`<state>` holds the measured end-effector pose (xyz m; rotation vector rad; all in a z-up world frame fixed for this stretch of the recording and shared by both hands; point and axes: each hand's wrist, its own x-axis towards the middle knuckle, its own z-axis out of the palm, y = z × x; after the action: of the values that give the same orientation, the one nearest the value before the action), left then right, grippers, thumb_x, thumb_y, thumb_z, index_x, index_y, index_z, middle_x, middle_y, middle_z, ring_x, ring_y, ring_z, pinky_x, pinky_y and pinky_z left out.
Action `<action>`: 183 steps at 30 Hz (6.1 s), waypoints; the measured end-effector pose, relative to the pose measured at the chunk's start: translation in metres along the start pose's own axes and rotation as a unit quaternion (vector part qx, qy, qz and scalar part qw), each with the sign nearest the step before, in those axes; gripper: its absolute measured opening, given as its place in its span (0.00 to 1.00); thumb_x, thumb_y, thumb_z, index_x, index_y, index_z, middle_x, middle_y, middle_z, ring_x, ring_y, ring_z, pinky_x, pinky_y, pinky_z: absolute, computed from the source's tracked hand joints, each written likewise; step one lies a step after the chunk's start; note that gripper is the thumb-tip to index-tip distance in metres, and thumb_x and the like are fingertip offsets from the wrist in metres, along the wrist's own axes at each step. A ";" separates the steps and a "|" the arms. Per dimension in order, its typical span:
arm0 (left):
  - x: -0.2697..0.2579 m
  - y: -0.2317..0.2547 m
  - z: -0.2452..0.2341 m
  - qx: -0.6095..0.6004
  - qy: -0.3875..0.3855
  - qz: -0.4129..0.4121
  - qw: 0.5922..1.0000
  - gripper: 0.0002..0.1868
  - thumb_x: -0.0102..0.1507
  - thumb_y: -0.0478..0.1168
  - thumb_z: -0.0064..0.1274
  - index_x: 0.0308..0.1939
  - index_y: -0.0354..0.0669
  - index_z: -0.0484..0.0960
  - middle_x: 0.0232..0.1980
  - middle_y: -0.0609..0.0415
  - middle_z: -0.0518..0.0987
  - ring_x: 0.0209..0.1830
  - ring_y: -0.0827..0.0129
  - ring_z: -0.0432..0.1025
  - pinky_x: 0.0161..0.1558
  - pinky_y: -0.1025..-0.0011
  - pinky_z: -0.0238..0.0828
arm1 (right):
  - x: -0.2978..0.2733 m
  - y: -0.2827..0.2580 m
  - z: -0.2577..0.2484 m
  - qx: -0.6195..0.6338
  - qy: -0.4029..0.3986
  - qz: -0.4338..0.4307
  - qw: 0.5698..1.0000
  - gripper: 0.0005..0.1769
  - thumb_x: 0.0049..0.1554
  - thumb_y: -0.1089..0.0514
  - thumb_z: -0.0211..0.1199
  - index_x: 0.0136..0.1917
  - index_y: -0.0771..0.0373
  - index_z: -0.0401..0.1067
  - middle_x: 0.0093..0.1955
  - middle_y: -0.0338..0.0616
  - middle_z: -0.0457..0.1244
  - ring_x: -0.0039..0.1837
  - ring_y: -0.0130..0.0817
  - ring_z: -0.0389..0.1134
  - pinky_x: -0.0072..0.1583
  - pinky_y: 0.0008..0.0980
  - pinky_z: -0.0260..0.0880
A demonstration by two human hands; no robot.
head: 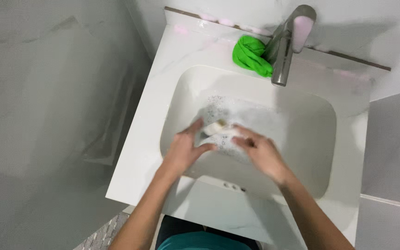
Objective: The person scrubs a white bathroom sink filled with soapy water using a white brush with a yellow center. They clean the basin, the faucet, and the surrounding countertop. A green cloth is used to wipe the sink and faucet, and the cloth is rinsed under running water.
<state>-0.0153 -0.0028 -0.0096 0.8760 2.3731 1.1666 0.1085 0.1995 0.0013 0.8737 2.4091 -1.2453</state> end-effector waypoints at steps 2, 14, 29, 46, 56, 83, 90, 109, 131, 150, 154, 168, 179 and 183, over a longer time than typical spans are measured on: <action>-0.002 -0.013 -0.010 0.001 0.101 0.032 0.994 0.31 0.59 0.42 0.64 0.63 0.35 0.74 0.61 0.35 0.78 0.61 0.50 0.72 0.60 0.61 0.69 | 0.025 0.024 -0.003 -0.142 0.065 0.033 0.987 0.31 0.65 0.43 0.50 0.78 0.54 0.59 0.28 0.41 0.61 0.27 0.31 0.56 0.32 0.36 0.62; -0.001 -0.056 -0.060 -0.145 0.246 -0.042 0.958 0.16 0.72 0.30 0.37 0.56 0.38 0.81 0.59 0.49 0.82 0.63 0.63 0.75 0.68 0.65 0.72 | 0.003 0.003 0.036 -0.031 -0.035 0.117 0.992 0.32 0.67 0.38 0.35 0.77 0.53 0.55 0.26 0.41 0.58 0.25 0.28 0.55 0.28 0.31 0.61; 0.002 -0.065 -0.061 -0.211 0.251 -0.027 0.944 0.17 0.71 0.28 0.36 0.57 0.33 0.80 0.58 0.46 0.82 0.61 0.62 0.77 0.66 0.64 0.75 | 0.012 -0.045 0.135 -0.021 -0.052 -0.069 0.996 0.29 0.69 0.45 0.34 0.59 0.74 0.63 0.25 0.44 0.63 0.22 0.30 0.63 0.23 0.34 0.61; 0.003 -0.067 -0.058 -0.192 0.257 -0.011 0.947 0.17 0.71 0.27 0.35 0.56 0.32 0.80 0.58 0.45 0.82 0.61 0.60 0.77 0.66 0.63 0.75 | 0.104 -0.106 0.133 0.286 0.113 0.080 0.948 0.35 0.69 0.40 0.36 0.53 0.78 0.64 0.30 0.47 0.60 0.26 0.38 0.63 0.28 0.38 0.65; 0.003 -0.069 -0.056 -0.194 0.259 -0.003 0.946 0.17 0.71 0.27 0.34 0.55 0.31 0.80 0.58 0.45 0.82 0.61 0.60 0.77 0.66 0.63 0.75 | 0.103 -0.102 0.132 0.176 0.078 0.122 0.974 0.31 0.68 0.40 0.35 0.57 0.71 0.63 0.32 0.47 0.63 0.31 0.39 0.70 0.33 0.36 0.73; 0.002 -0.067 -0.059 -0.189 0.258 -0.015 0.947 0.16 0.71 0.28 0.38 0.55 0.32 0.81 0.58 0.46 0.82 0.60 0.61 0.77 0.66 0.64 0.75 | 0.091 -0.091 0.152 0.137 0.131 0.006 0.982 0.26 0.69 0.45 0.37 0.59 0.70 0.63 0.32 0.52 0.64 0.31 0.43 0.68 0.32 0.42 0.69; 0.000 -0.050 -0.064 -0.108 0.260 -0.008 0.960 0.15 0.70 0.32 0.42 0.59 0.35 0.78 0.59 0.44 0.80 0.60 0.57 0.76 0.62 0.61 0.73 | 0.078 -0.100 0.125 0.141 0.001 0.105 0.984 0.32 0.71 0.43 0.33 0.45 0.68 0.68 0.26 0.39 0.56 0.24 0.29 0.54 0.27 0.33 0.60; -0.005 -0.055 -0.066 -0.215 0.264 -0.074 0.937 0.11 0.68 0.38 0.51 0.51 0.37 0.83 0.51 0.49 0.84 0.51 0.68 0.80 0.56 0.68 0.79 | 0.062 -0.119 0.098 0.042 -0.013 0.046 0.998 0.34 0.72 0.44 0.29 0.52 0.74 0.68 0.27 0.45 0.58 0.24 0.29 0.56 0.27 0.27 0.59; -0.003 -0.042 -0.065 -0.239 0.271 -0.092 0.928 0.12 0.68 0.40 0.52 0.50 0.37 0.84 0.52 0.49 0.84 0.53 0.66 0.80 0.57 0.67 0.78 | 0.122 -0.072 0.129 0.023 0.208 -0.076 0.975 0.28 0.73 0.49 0.41 0.57 0.82 0.63 0.29 0.46 0.61 0.27 0.24 0.57 0.26 0.20 0.60; -0.001 -0.044 -0.064 -0.225 0.281 -0.077 0.930 0.14 0.67 0.41 0.52 0.51 0.36 0.84 0.52 0.48 0.84 0.52 0.67 0.80 0.56 0.66 0.78 | 0.030 -0.057 0.141 0.068 -0.058 0.088 0.992 0.29 0.70 0.40 0.34 0.55 0.62 0.68 0.29 0.31 0.58 0.26 0.20 0.52 0.26 0.24 0.51; -0.003 -0.052 -0.062 -0.228 0.276 -0.087 0.930 0.14 0.67 0.40 0.52 0.52 0.36 0.83 0.53 0.49 0.84 0.52 0.67 0.80 0.57 0.67 0.78 | 0.056 -0.059 0.147 0.131 -0.022 0.090 0.987 0.26 0.69 0.41 0.37 0.52 0.64 0.66 0.31 0.38 0.58 0.26 0.23 0.52 0.26 0.28 0.52; 0.007 -0.013 -0.034 0.119 0.085 0.050 0.988 0.33 0.51 0.40 0.70 0.60 0.44 0.78 0.55 0.49 0.82 0.60 0.57 0.71 0.65 0.56 0.60 | 0.001 -0.046 0.068 0.055 0.018 -0.049 0.997 0.32 0.67 0.37 0.42 0.52 0.70 0.70 0.32 0.50 0.65 0.34 0.38 0.67 0.38 0.40 0.67; 0.009 -0.003 -0.031 0.024 0.119 0.002 0.993 0.20 0.50 0.44 0.72 0.45 0.49 0.89 0.37 0.52 0.86 0.50 0.57 0.75 0.64 0.60 0.61 | -0.043 -0.090 0.038 0.058 -0.027 0.062 0.996 0.25 0.66 0.41 0.44 0.52 0.65 0.69 0.25 0.39 0.58 0.22 0.29 0.60 0.26 0.33 0.58; 0.006 0.002 -0.023 0.056 0.117 0.011 0.992 0.29 0.47 0.45 0.72 0.52 0.45 0.85 0.45 0.50 0.86 0.54 0.56 0.74 0.65 0.56 0.57 | -0.027 -0.033 0.034 0.189 -0.084 0.083 0.975 0.22 0.64 0.41 0.51 0.58 0.59 0.71 0.31 0.40 0.59 0.27 0.32 0.57 0.28 0.34 0.59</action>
<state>-0.0313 -0.0111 0.0057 0.8424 2.6448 1.2136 0.1076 0.1470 0.0162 1.0010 1.9553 -1.6664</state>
